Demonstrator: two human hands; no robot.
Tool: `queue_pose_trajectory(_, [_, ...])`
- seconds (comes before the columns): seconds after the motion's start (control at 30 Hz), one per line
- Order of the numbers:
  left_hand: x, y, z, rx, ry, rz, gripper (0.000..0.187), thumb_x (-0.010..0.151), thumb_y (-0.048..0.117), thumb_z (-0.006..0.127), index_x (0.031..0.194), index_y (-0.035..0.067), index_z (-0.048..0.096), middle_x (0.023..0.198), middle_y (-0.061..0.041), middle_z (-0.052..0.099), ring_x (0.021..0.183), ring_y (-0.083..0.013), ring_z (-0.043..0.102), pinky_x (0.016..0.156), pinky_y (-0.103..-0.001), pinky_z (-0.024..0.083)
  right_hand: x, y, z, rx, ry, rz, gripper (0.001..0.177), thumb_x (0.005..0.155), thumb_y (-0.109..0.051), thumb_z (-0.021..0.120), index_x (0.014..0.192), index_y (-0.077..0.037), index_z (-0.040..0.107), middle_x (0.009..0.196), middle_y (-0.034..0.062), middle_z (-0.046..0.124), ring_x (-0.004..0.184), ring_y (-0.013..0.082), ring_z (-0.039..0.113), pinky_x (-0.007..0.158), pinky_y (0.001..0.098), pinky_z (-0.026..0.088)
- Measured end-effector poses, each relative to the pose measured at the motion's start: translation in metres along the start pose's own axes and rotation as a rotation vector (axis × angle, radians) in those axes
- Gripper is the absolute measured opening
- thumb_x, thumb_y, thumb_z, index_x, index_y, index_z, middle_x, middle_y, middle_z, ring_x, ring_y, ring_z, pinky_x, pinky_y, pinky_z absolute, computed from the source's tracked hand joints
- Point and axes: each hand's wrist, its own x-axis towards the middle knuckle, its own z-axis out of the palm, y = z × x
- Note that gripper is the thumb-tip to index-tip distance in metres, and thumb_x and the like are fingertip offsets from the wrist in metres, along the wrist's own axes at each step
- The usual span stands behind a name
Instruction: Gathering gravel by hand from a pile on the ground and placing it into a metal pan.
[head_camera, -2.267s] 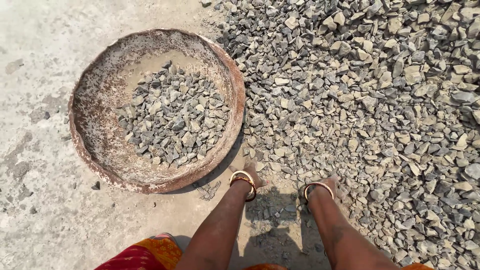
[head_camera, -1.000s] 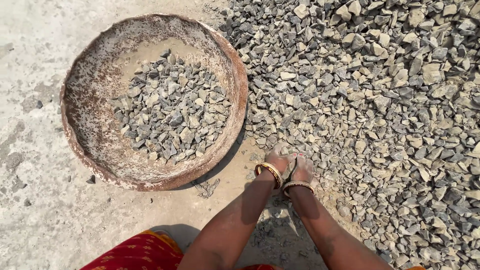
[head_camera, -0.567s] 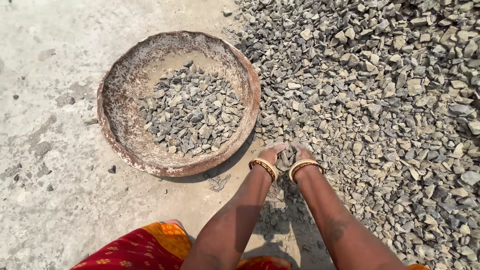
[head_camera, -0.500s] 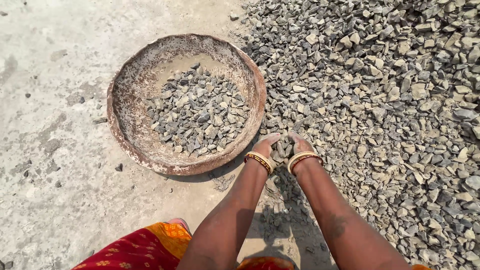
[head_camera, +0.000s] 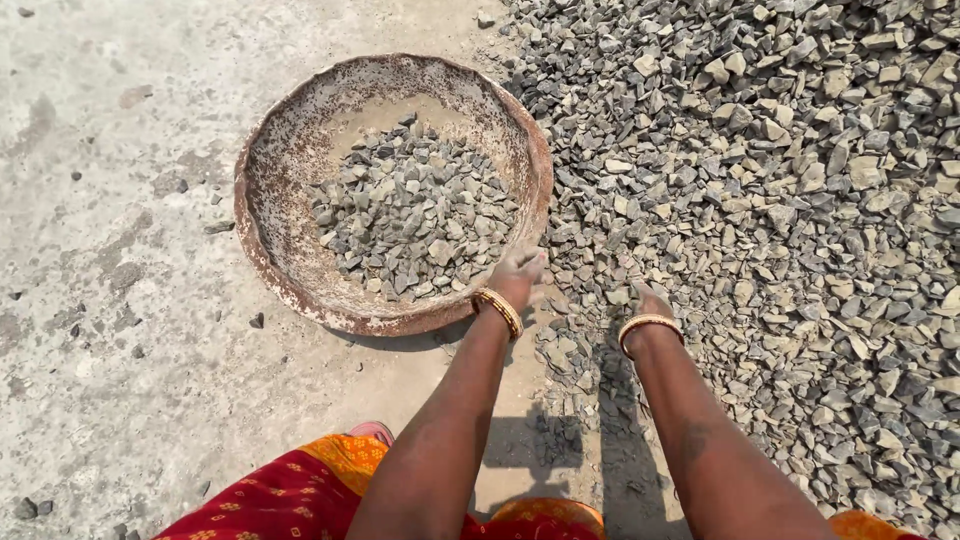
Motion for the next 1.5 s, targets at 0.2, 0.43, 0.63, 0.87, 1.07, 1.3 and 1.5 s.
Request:
queue_pose_trajectory(0.2, [0.073, -0.175, 0.042, 1.011, -0.019, 0.049, 0.065, 0.093, 0.05, 0.069, 0.148, 0.022, 0.052, 0.154, -0.015, 0.048, 0.147, -0.0335, 0.039, 0.122, -0.051, 0.032, 0.011, 0.079, -0.078, -0.602, -0.015, -0.155, 0.023, 0.095, -0.031, 0.066, 0.108, -0.012, 0.066, 0.093, 0.005, 0.057, 0.075, 0.0182, 0.052, 0.066, 0.0305, 0.052])
queue_pose_trajectory(0.43, [0.036, -0.146, 0.068, 1.014, 0.098, -0.207, 0.079, 0.092, 0.049, 0.065, 0.16, 0.039, 0.026, 0.172, 0.004, 0.008, 0.157, -0.0409, 0.005, 0.114, -0.082, 0.018, 0.059, 0.109, -0.167, -1.396, -0.071, -0.326, 0.042, 0.095, -0.036, 0.058, 0.128, -0.012, 0.066, 0.115, 0.0154, 0.071, 0.105, 0.0295, 0.067, 0.089, 0.0421, 0.054])
queue_pose_trajectory(0.63, [0.087, -0.198, 0.107, 0.841, 0.112, -0.244, 0.08, 0.093, 0.042, 0.062, 0.163, 0.038, 0.024, 0.171, -0.003, 0.015, 0.155, -0.0385, 0.015, 0.116, -0.071, 0.031, 0.047, 0.18, -0.059, -0.675, 0.36, -0.437, 0.058, 0.096, -0.043, 0.066, 0.136, -0.003, 0.057, 0.133, 0.0306, 0.051, 0.116, 0.051, 0.056, 0.095, 0.0613, 0.042])
queue_pose_trajectory(0.87, [0.18, -0.289, 0.096, 0.411, 0.039, -0.075, 0.071, 0.096, 0.035, 0.067, 0.152, 0.001, 0.039, 0.141, -0.02, 0.059, 0.129, -0.0307, 0.057, 0.109, -0.039, 0.045, 0.049, 0.163, -0.055, 0.262, -0.467, -0.088, 0.034, 0.097, -0.043, 0.062, 0.107, -0.01, 0.067, 0.089, 0.0042, 0.072, 0.075, 0.0198, 0.067, 0.058, 0.0372, 0.049])
queue_pose_trajectory(1.07, [0.132, -0.227, 0.089, -0.112, 0.034, -0.268, 0.044, 0.093, 0.027, 0.068, 0.127, -0.001, 0.065, 0.107, -0.015, 0.074, 0.087, -0.0262, 0.068, 0.077, -0.042, 0.056, -0.035, 0.1, -0.046, 0.162, -0.344, 0.14, 0.029, 0.092, -0.044, 0.062, 0.102, -0.017, 0.066, 0.08, 0.0018, 0.07, 0.069, 0.0209, 0.065, 0.059, 0.0388, 0.055])
queue_pose_trajectory(1.3, [0.118, -0.153, 0.047, -0.603, -0.093, -0.294, 0.03, 0.098, 0.031, 0.063, 0.112, 0.005, 0.069, 0.091, -0.012, 0.073, 0.067, -0.0291, 0.069, 0.058, -0.049, 0.056, -0.143, 0.024, 0.021, 0.007, -0.389, 0.144, 0.025, 0.09, -0.035, 0.06, 0.103, -0.015, 0.065, 0.094, 0.0061, 0.071, 0.075, 0.0266, 0.067, 0.06, 0.0562, 0.056])
queue_pose_trajectory(1.5, [-0.031, 0.094, -0.036, -0.782, 0.028, 0.273, 0.069, 0.085, 0.027, 0.066, 0.148, 0.023, 0.036, 0.149, -0.015, 0.046, 0.13, -0.0377, 0.052, 0.098, -0.076, 0.039, -0.278, -0.086, 0.082, -0.198, -1.002, -0.39, 0.066, 0.097, -0.037, 0.056, 0.156, -0.018, 0.033, 0.158, 0.0072, 0.042, 0.136, 0.0305, 0.048, 0.085, 0.0508, 0.054])
